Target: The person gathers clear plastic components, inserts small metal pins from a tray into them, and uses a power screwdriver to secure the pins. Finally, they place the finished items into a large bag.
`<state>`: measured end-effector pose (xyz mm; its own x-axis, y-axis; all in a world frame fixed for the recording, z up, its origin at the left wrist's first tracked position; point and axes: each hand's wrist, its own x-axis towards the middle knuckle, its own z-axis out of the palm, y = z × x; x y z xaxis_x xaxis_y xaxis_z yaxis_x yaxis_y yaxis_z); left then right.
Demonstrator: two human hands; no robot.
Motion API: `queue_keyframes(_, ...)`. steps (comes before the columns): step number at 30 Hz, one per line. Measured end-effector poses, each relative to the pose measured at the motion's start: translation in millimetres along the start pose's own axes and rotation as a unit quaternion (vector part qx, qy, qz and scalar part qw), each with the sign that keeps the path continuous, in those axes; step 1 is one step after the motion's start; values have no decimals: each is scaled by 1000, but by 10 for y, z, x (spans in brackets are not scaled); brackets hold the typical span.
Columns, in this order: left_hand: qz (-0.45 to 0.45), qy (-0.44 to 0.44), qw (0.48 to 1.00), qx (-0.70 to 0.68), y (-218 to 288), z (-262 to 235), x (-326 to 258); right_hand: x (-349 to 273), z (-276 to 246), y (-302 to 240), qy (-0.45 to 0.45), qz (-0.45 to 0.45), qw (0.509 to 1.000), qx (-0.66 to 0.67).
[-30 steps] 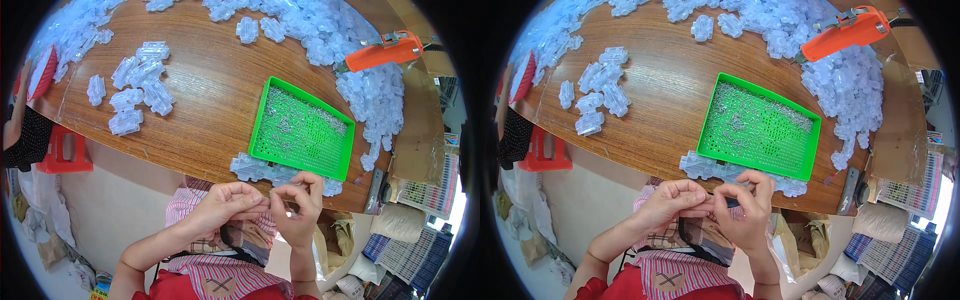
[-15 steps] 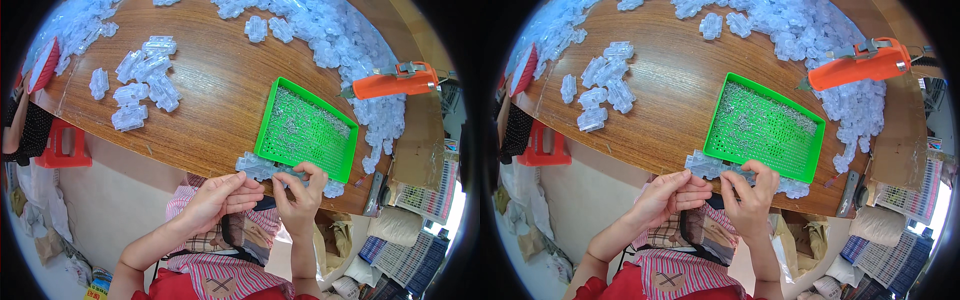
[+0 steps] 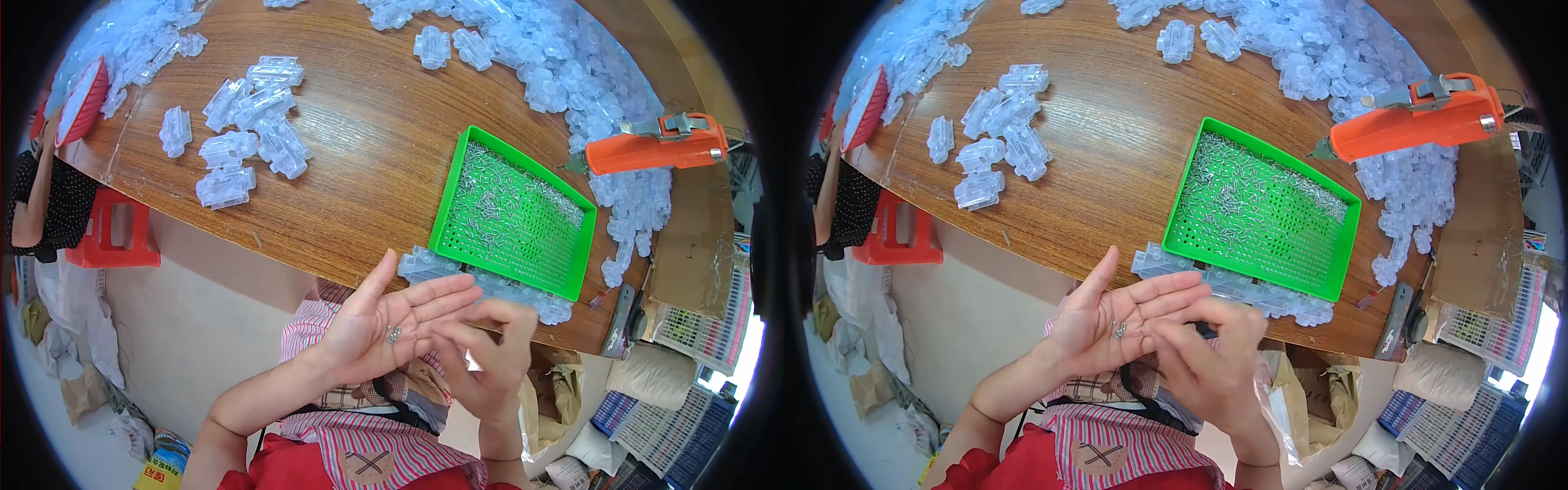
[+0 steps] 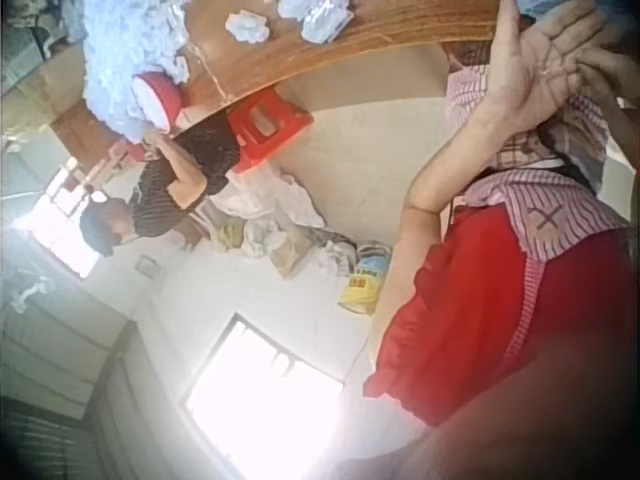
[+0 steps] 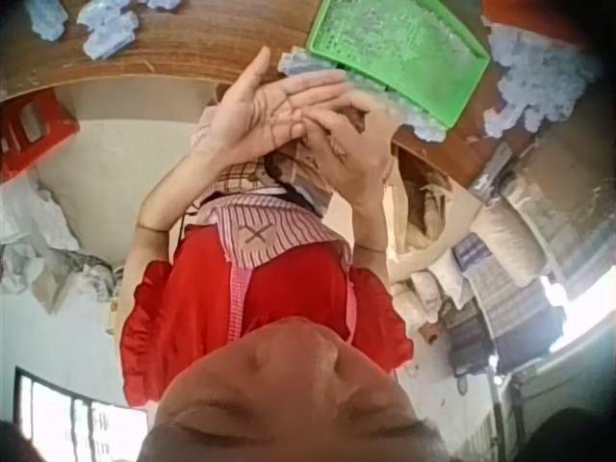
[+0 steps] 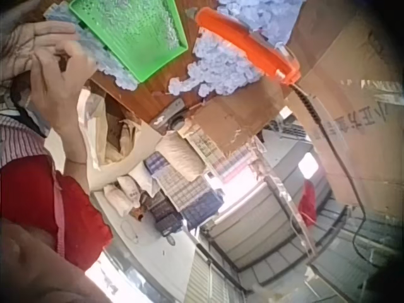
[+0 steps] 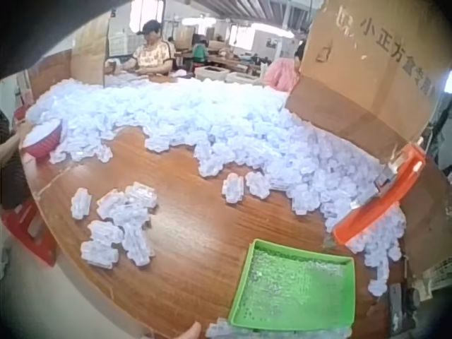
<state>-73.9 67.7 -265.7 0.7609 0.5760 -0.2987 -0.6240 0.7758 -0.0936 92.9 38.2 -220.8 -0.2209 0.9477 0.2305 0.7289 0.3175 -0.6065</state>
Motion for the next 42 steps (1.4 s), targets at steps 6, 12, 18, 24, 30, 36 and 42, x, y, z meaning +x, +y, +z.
queue_keyframes(6, -17, -36, 999, -23, -46, 29, 45, -14, 85, -38, -56, -44, 997, -28)
queue_keyframes(12, -13, -31, 999, -27, -48, 12, 44, -4, 90, -63, -44, -87, 993, -65)
queue_keyframes(18, -9, -38, 998, -48, -51, 24, 54, -42, 91, -23, -37, -33, 999, 7)
queue_keyframes(24, -2, 107, 985, 139, -73, -15, -12, -63, -22, 48, 62, -53, 986, -146)
queue_keyframes(30, 27, 135, 972, 190, -163, -67, -37, -76, -102, 20, -1, -119, 951, -284)
queue_keyframes(36, 30, 143, 961, 233, -187, -123, -29, -55, -63, 147, -28, -77, 989, -125)
queue_keyframes(42, 56, 136, 953, 264, -202, -123, 5, -28, 15, 113, 0, 70, 997, 31)
